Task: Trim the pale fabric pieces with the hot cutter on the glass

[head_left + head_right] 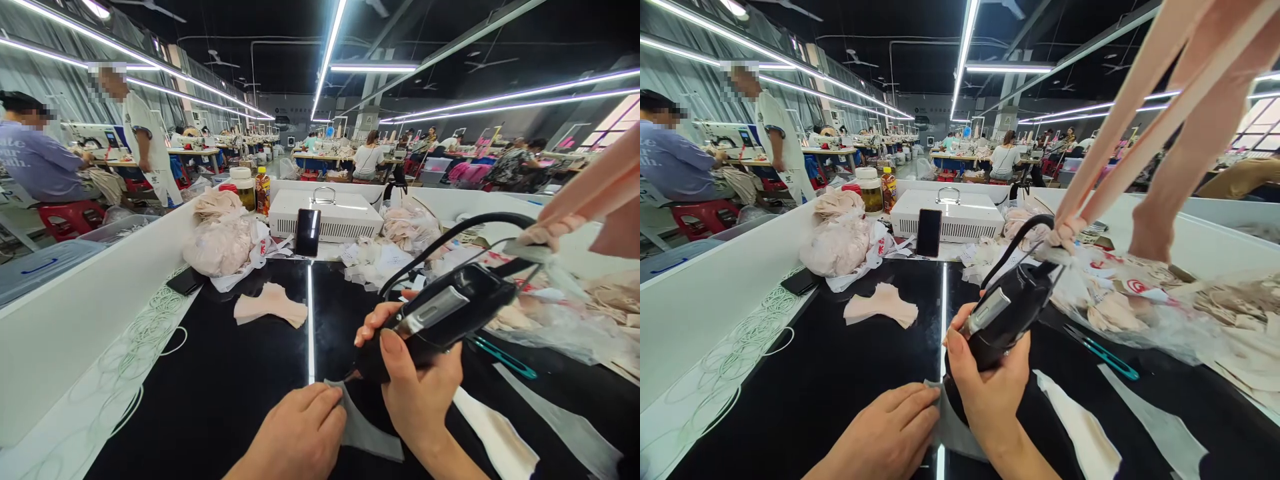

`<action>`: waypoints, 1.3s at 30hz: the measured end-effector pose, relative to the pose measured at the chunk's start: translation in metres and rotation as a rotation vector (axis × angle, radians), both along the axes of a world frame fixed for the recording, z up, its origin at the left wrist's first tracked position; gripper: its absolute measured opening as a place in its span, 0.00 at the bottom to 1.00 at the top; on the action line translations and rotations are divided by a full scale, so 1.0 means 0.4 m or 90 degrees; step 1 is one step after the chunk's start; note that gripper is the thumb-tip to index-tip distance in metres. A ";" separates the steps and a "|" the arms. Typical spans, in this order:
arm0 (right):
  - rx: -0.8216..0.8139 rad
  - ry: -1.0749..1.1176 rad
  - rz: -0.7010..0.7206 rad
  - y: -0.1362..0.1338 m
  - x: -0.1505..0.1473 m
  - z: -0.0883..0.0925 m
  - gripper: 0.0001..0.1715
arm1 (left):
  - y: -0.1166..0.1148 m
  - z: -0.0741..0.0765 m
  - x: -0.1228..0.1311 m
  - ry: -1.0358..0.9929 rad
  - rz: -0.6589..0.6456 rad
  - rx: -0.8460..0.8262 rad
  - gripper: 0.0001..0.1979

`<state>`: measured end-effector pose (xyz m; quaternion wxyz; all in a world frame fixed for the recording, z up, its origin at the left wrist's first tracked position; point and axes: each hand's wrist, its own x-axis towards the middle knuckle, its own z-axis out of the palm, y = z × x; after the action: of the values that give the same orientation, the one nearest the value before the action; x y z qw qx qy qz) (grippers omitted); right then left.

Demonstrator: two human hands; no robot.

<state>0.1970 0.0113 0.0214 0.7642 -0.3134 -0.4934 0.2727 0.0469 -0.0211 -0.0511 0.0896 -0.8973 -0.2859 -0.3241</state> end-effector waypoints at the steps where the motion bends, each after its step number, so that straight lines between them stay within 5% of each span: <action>1: 0.000 -0.003 -0.001 -0.001 0.000 0.000 0.22 | 0.000 0.001 0.000 -0.001 0.000 0.003 0.11; 39: -0.016 0.004 0.053 0.003 -0.024 -0.020 0.17 | 0.001 -0.014 0.003 0.030 0.005 0.058 0.13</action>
<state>0.1873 0.0125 0.0134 0.7494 -0.3014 -0.5004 0.3116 0.0482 -0.0207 -0.0569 0.1385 -0.8986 -0.2719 -0.3152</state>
